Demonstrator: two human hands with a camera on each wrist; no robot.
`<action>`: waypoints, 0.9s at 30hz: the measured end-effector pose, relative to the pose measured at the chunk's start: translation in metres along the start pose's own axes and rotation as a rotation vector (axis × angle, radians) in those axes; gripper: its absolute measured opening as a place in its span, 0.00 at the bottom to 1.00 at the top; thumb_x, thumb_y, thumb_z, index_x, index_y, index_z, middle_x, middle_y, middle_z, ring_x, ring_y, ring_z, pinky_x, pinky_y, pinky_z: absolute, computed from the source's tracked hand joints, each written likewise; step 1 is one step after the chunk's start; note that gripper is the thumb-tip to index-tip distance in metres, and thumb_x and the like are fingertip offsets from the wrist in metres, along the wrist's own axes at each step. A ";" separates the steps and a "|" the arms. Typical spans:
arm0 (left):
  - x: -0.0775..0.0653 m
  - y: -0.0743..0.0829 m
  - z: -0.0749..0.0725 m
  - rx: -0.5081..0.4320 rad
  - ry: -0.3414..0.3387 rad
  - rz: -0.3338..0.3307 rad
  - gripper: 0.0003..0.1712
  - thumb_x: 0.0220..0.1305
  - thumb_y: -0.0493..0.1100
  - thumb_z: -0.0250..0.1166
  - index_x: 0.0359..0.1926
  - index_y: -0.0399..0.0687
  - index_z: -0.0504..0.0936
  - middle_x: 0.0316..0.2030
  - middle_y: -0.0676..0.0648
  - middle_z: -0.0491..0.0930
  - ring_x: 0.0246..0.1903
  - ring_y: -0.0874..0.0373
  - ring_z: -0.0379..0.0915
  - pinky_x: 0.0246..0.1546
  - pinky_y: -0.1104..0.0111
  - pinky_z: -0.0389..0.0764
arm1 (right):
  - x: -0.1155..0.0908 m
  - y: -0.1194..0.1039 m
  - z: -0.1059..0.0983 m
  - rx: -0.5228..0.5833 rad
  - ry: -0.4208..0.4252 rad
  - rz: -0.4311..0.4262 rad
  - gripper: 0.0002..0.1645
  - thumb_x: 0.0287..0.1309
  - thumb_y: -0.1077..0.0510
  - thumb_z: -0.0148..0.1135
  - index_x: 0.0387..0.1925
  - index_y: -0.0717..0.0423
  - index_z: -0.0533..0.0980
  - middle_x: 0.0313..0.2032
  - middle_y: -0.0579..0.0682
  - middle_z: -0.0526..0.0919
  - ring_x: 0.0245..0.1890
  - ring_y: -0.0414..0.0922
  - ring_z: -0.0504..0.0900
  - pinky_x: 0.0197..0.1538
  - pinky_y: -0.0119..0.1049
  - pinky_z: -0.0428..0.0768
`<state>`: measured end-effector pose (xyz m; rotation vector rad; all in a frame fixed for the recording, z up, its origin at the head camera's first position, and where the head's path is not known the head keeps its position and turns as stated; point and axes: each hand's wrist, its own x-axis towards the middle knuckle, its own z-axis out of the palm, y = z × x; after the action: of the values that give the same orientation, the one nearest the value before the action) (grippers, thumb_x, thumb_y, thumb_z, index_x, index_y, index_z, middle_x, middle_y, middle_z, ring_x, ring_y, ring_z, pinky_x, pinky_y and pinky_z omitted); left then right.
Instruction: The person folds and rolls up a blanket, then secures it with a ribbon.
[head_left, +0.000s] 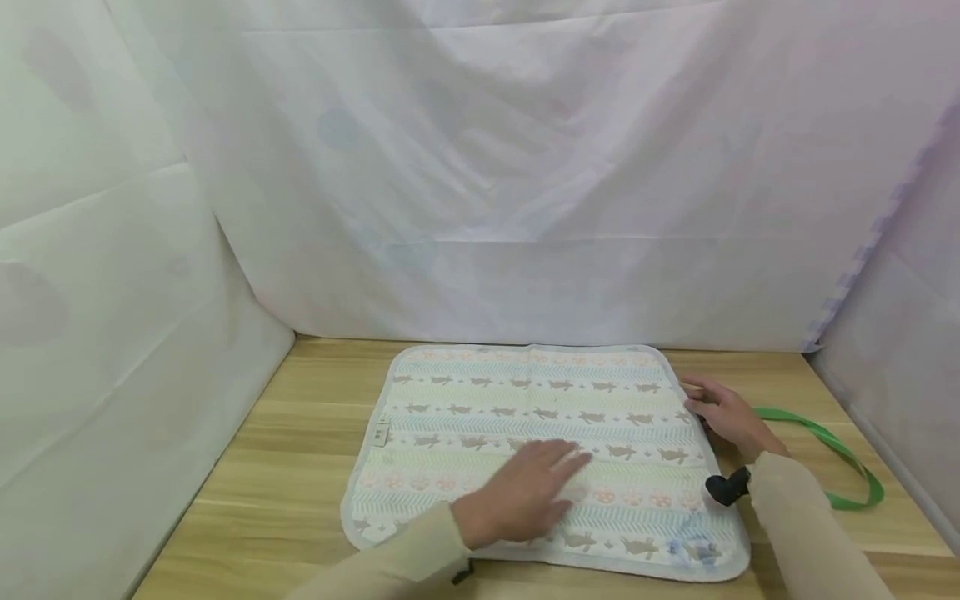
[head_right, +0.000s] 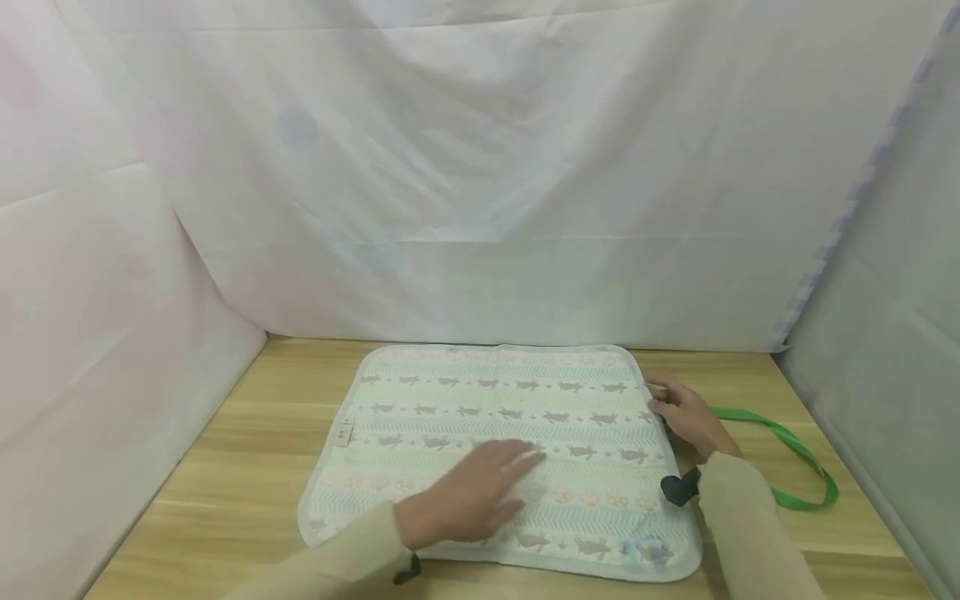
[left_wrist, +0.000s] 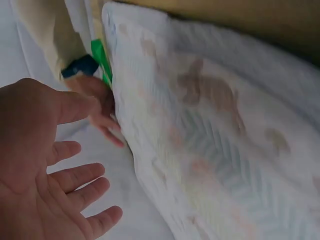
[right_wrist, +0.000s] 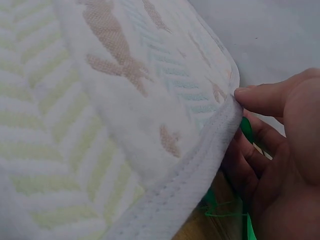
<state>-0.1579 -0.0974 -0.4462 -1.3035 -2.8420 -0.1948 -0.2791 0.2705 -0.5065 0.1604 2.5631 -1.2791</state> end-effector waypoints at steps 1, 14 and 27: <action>0.005 0.007 0.003 0.016 -0.035 0.031 0.38 0.70 0.53 0.60 0.76 0.52 0.57 0.72 0.47 0.63 0.72 0.55 0.57 0.71 0.59 0.59 | 0.000 0.001 0.000 0.004 -0.005 0.005 0.35 0.73 0.49 0.51 0.76 0.50 0.54 0.65 0.67 0.65 0.57 0.61 0.70 0.52 0.54 0.74; 0.047 0.068 0.036 0.150 -0.311 0.262 0.40 0.74 0.66 0.44 0.79 0.65 0.42 0.76 0.60 0.50 0.74 0.66 0.46 0.71 0.69 0.55 | -0.003 0.002 -0.004 0.037 -0.043 -0.034 0.36 0.73 0.48 0.53 0.76 0.50 0.55 0.66 0.67 0.66 0.56 0.60 0.71 0.52 0.51 0.74; 0.063 0.083 0.049 0.284 -0.349 0.276 0.42 0.72 0.70 0.42 0.78 0.73 0.33 0.74 0.58 0.54 0.72 0.66 0.50 0.69 0.68 0.60 | -0.004 0.002 -0.003 0.057 -0.027 -0.020 0.35 0.73 0.50 0.53 0.75 0.54 0.57 0.64 0.68 0.67 0.58 0.61 0.69 0.56 0.57 0.71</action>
<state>-0.1341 0.0092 -0.4821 -1.7804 -2.7545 0.4639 -0.2755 0.2738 -0.5051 0.1286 2.5135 -1.3532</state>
